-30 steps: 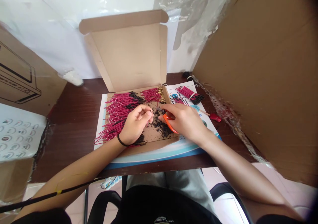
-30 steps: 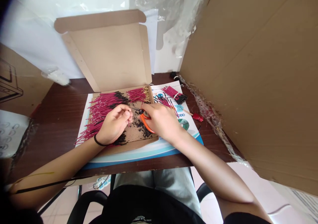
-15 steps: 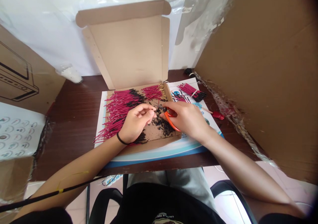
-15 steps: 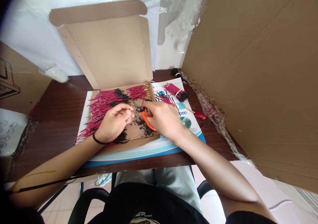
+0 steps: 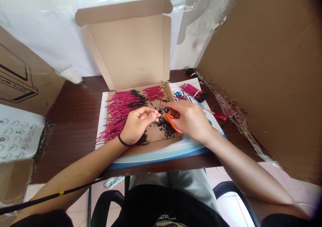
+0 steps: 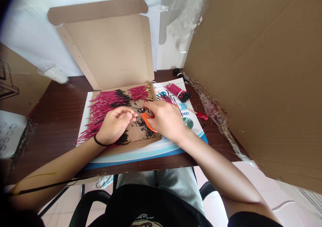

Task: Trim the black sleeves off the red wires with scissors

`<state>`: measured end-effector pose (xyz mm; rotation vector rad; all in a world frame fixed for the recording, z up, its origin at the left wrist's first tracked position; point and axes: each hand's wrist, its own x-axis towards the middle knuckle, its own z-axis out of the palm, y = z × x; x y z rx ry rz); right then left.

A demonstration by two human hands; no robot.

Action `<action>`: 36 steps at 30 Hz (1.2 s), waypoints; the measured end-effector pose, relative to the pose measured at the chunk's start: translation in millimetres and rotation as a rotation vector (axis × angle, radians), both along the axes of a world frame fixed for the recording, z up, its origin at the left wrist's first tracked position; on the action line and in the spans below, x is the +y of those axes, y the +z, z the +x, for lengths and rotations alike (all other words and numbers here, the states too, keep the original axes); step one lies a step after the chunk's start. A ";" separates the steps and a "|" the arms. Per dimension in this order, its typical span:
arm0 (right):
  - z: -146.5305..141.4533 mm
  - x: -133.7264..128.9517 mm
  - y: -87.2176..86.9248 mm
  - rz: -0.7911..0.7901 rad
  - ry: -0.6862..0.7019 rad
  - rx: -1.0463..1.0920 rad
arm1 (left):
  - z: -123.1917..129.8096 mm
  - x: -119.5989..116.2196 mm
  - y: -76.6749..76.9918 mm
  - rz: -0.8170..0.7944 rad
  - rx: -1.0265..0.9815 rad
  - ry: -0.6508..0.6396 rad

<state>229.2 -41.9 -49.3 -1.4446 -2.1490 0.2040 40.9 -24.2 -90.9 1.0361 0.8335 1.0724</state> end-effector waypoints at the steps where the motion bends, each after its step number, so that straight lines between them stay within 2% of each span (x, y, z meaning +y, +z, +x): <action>1: -0.1 -0.5 0.1 0.007 0.011 0.011 | -0.3 0.0 -1.6 0.021 0.008 0.003; 6: -0.8 -2.6 -0.6 0.008 0.028 0.011 | -0.2 1.0 -6.6 0.047 0.057 0.072; 14: -0.7 -3.9 -2.0 0.005 0.050 -0.010 | 0.1 1.6 -10.5 0.100 0.131 0.114; 26: 0.1 -4.6 0.1 0.015 0.068 -0.112 | 0.5 -0.5 -6.5 0.115 0.205 0.121; 32: -0.5 -4.0 2.1 -0.069 0.014 -0.234 | 0.3 -0.5 -7.7 0.141 0.281 0.136; 36: -1.5 -2.4 -0.2 -0.048 0.005 -0.171 | 1.5 0.9 -7.7 0.132 0.218 0.132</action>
